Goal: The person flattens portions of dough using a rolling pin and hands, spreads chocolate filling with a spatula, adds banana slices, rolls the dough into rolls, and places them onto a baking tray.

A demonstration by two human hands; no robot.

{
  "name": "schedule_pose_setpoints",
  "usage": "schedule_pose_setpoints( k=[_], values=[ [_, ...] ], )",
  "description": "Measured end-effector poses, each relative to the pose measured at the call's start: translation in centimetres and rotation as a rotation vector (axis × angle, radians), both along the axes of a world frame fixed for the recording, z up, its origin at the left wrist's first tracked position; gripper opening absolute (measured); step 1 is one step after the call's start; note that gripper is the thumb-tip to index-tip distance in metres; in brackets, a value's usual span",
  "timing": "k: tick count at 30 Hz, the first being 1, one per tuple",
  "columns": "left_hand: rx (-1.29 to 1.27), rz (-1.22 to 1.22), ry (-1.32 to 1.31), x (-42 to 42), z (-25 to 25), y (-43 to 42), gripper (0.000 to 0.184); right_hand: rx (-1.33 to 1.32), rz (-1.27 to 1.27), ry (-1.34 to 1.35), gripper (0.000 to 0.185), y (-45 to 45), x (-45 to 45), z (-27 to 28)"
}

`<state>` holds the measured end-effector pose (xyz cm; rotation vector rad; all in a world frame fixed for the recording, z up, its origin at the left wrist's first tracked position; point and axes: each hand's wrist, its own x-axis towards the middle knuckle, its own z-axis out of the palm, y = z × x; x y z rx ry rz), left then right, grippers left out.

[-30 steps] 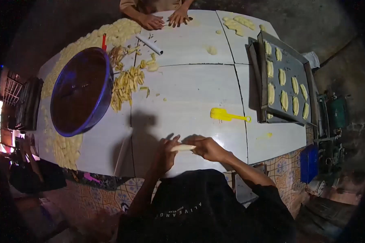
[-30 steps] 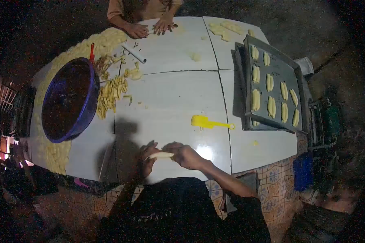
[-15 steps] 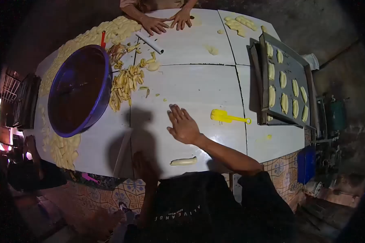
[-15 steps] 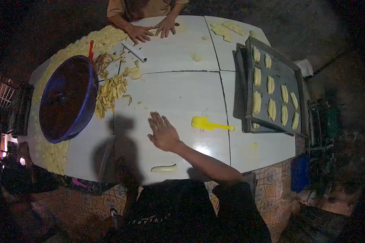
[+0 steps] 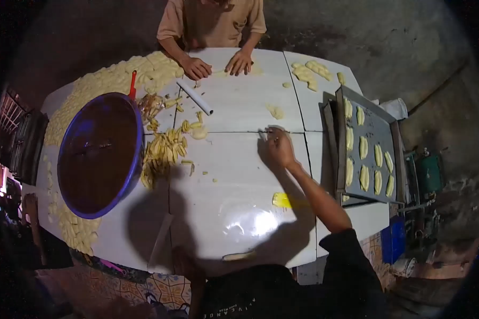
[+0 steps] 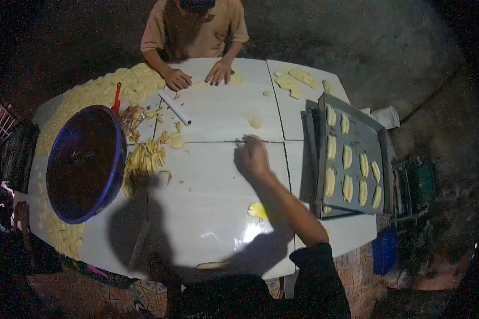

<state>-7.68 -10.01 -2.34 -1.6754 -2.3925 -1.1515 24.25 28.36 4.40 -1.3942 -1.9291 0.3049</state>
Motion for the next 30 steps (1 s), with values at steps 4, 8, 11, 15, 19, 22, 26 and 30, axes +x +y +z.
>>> schedule_pose_setpoints(
  k=[4,8,11,15,19,22,26,30],
  values=[
    [0.009,0.024,-0.025,0.1,-0.4,0.5,0.037,0.024,-0.233,-0.155,0.040,13.0,4.7,-5.6],
    [0.020,0.034,-0.095,0.1,-1.1,0.3,0.037,0.114,-0.131,-0.178,0.031,14.6,4.4,-6.7],
    [0.085,0.009,-0.351,-0.4,-3.7,-0.7,0.036,-0.474,-0.146,0.245,0.035,8.1,1.9,1.9],
    [0.042,-0.218,-0.813,0.8,-2.1,1.6,0.037,-0.548,0.344,0.344,0.046,-4.4,1.0,6.8],
    [-0.199,-0.630,-1.180,7.3,8.7,9.4,0.050,-0.723,0.552,0.381,0.054,-17.4,-2.9,8.3],
    [-0.412,-0.532,-1.236,9.5,9.4,9.6,0.035,-0.616,0.457,0.449,0.053,-23.8,-5.4,5.8],
    [-0.297,-0.404,-1.229,9.9,9.1,7.9,0.011,-0.450,0.297,0.662,0.040,-26.8,-6.9,3.3],
    [-0.106,-0.457,-1.046,9.3,5.9,7.5,0.014,-0.593,0.166,0.675,0.024,-27.9,-8.3,1.7]
  ],
)
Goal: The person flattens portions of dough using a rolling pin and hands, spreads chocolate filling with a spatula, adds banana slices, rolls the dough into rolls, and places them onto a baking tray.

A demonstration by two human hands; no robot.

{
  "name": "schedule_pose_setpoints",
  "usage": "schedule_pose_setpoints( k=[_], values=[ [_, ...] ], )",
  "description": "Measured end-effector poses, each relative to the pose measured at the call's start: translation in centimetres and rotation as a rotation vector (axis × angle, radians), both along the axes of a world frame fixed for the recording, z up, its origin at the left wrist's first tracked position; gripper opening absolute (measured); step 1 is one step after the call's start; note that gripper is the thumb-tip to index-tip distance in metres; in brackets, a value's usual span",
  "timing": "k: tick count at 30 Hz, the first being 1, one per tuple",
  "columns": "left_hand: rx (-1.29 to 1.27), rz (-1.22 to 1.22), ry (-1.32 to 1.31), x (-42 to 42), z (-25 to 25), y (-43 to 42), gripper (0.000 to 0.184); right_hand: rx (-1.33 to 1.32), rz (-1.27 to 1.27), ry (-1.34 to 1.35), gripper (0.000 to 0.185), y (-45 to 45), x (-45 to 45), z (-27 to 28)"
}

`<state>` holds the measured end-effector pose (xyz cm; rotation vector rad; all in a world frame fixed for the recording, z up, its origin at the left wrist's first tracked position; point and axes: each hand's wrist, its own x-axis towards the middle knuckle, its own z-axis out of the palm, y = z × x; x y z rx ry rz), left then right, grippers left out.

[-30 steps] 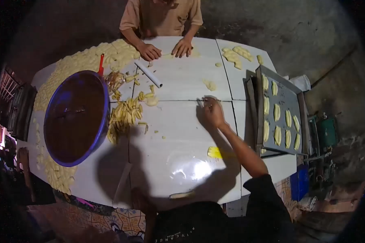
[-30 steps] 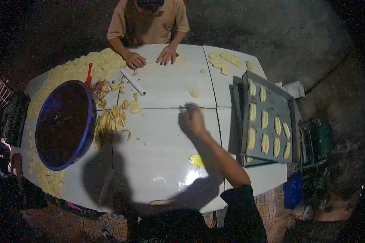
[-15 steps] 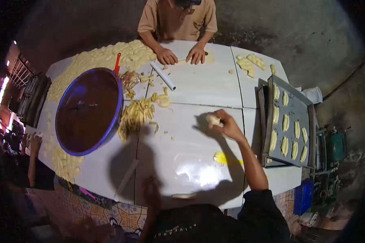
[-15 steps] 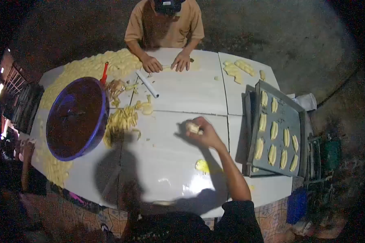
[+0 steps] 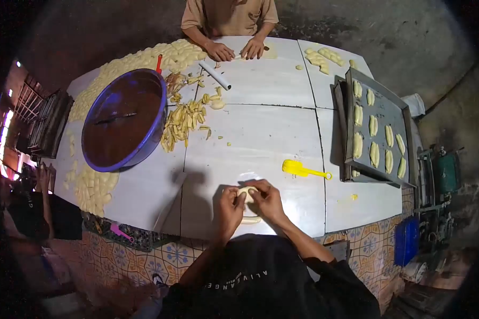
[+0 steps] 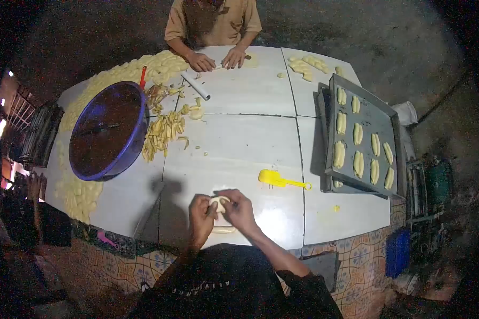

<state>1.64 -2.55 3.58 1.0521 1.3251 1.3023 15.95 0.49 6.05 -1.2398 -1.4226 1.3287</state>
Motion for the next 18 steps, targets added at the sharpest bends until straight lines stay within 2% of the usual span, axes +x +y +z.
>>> schedule_pose_setpoints(
  k=[1,2,3,4,5,6,9,12,13,14,16,18],
  values=[
    [-0.048,0.016,0.137,-0.4,0.1,0.2,0.023,0.014,-0.014,0.011,0.025,0.4,-0.3,-1.3],
    [-0.027,0.037,0.462,-0.8,-0.6,0.5,0.029,0.028,-0.025,0.022,0.025,0.8,-0.6,-1.3],
    [-0.009,0.060,0.786,-1.3,-1.9,0.7,0.034,0.238,0.105,-0.342,0.034,1.1,0.1,-0.8],
    [0.011,0.083,1.111,-1.7,-2.4,1.1,0.039,0.363,0.095,-0.401,0.037,0.9,0.3,-1.6],
    [-0.102,0.032,1.019,-1.9,-1.1,1.2,0.053,0.490,0.081,-0.459,0.040,0.7,0.3,-2.9],
    [-0.064,0.066,0.985,-2.2,-1.2,1.3,0.053,0.619,0.068,-0.518,0.043,0.6,0.5,-4.0],
    [0.022,0.104,0.836,-2.9,-0.8,0.3,0.054,0.654,0.244,-0.617,0.046,-0.2,1.6,-3.0],
    [0.372,0.022,0.847,-3.1,0.1,-0.2,0.054,0.745,0.404,-0.809,0.048,-0.4,2.1,-3.2],
    [0.392,-0.239,0.770,-3.2,0.5,-0.2,0.056,0.783,0.442,-0.890,0.049,-0.1,2.3,-3.8],
    [0.299,-0.466,0.734,-2.9,0.9,-0.1,0.064,0.824,0.484,-0.969,0.049,0.1,2.5,-4.2],
    [0.207,-0.561,1.095,-1.8,1.4,-0.7,0.076,0.810,0.441,-1.047,0.054,0.4,3.0,-4.2],
    [0.111,-0.576,1.209,-1.4,3.6,-0.8,0.083,0.830,0.431,-1.071,0.052,0.7,3.5,-3.0]
  ],
)
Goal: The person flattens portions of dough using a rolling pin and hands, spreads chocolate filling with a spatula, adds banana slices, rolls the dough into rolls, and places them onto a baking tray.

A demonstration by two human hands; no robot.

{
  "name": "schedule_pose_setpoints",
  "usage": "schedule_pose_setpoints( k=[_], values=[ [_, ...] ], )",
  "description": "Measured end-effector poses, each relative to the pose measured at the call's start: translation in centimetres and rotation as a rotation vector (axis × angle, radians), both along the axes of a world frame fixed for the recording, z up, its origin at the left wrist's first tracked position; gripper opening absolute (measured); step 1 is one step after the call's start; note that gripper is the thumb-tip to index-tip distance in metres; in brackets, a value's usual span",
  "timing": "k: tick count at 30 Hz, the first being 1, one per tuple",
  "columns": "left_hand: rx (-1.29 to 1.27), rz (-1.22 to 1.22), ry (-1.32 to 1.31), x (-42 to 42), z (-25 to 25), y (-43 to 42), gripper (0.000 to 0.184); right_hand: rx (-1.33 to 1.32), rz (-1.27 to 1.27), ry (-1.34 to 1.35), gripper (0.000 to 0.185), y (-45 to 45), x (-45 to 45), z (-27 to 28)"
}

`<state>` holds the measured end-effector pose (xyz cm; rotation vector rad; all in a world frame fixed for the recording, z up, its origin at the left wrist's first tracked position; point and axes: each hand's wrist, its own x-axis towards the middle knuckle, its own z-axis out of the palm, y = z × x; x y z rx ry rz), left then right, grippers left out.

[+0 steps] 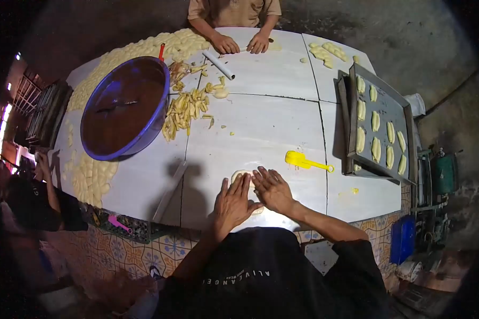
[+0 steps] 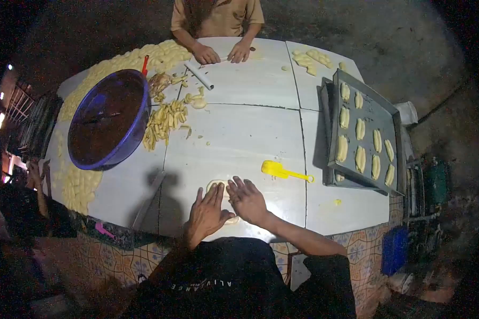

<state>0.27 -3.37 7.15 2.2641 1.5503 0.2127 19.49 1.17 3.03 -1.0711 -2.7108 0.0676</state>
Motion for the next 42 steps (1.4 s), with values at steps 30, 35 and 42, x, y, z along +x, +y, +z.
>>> schedule_pose_setpoints(
  k=[30,35,42],
  values=[
    [0.366,0.038,-0.185,-7.2,-2.9,-0.8,0.029,-0.155,0.062,0.451,0.052,-0.2,0.2,2.2],
    [0.527,0.173,-0.068,-4.0,-4.8,1.3,0.036,-0.098,-0.112,0.463,0.031,0.4,0.4,-0.5],
    [0.411,0.128,-0.229,-5.9,-4.6,-1.9,0.045,-0.240,-0.048,0.455,0.032,-1.3,2.4,0.4]
  ],
)
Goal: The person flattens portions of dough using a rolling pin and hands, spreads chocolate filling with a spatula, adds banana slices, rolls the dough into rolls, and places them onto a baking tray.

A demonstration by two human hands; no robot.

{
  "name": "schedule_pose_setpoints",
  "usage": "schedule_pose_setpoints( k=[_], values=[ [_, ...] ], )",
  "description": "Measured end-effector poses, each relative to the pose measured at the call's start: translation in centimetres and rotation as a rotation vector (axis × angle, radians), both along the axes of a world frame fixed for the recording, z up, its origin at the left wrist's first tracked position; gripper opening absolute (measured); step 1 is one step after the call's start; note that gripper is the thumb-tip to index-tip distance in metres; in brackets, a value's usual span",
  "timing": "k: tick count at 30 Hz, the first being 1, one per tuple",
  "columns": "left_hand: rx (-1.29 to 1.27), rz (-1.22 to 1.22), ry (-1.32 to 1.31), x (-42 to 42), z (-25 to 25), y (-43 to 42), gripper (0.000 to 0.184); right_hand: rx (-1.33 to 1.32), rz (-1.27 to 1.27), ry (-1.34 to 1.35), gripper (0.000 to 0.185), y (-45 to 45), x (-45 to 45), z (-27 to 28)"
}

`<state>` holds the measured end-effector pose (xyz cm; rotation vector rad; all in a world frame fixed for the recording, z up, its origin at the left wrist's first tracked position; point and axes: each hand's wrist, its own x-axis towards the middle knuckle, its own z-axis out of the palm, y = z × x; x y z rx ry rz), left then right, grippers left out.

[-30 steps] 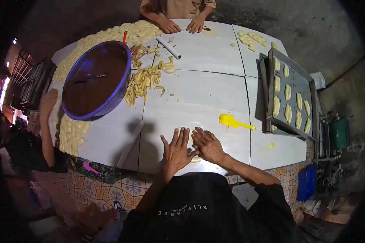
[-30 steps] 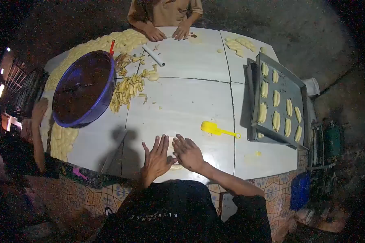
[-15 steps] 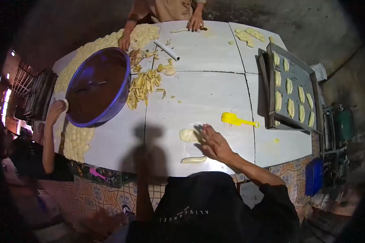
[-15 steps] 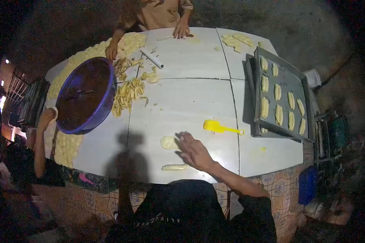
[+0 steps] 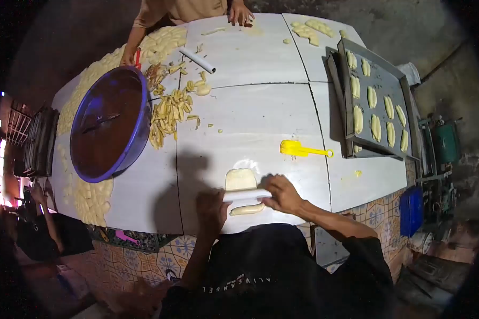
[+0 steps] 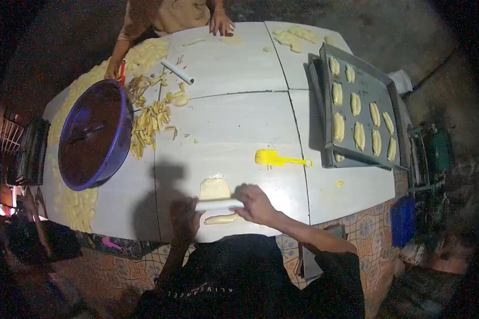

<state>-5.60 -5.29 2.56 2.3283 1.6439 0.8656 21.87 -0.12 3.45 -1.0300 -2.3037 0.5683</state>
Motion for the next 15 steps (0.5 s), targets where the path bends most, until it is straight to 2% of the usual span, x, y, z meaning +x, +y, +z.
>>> schedule_pose_setpoints(
  k=[2,4,7,10,13,15],
  values=[
    [-0.038,0.078,0.263,1.3,1.9,2.6,0.066,0.091,-0.169,-0.171,0.033,1.2,-1.7,1.0],
    [-0.163,0.277,0.459,3.0,1.4,6.1,0.067,0.115,-0.301,-0.202,0.032,3.3,-2.3,-1.2],
    [-0.049,0.402,0.514,3.4,0.3,12.3,0.063,0.209,-0.440,-0.204,0.032,6.7,-3.0,-1.3],
    [-0.116,0.406,0.500,3.3,0.2,17.3,0.066,0.155,-0.488,-0.246,0.033,9.5,-3.0,-1.0],
    [0.143,0.455,0.445,2.9,-2.0,21.5,0.064,0.126,-0.547,-0.239,0.033,11.4,-2.7,-0.3],
    [0.181,0.510,0.259,2.6,-1.3,23.1,0.066,0.075,-0.589,-0.224,0.034,12.3,-1.7,0.3]
  ],
)
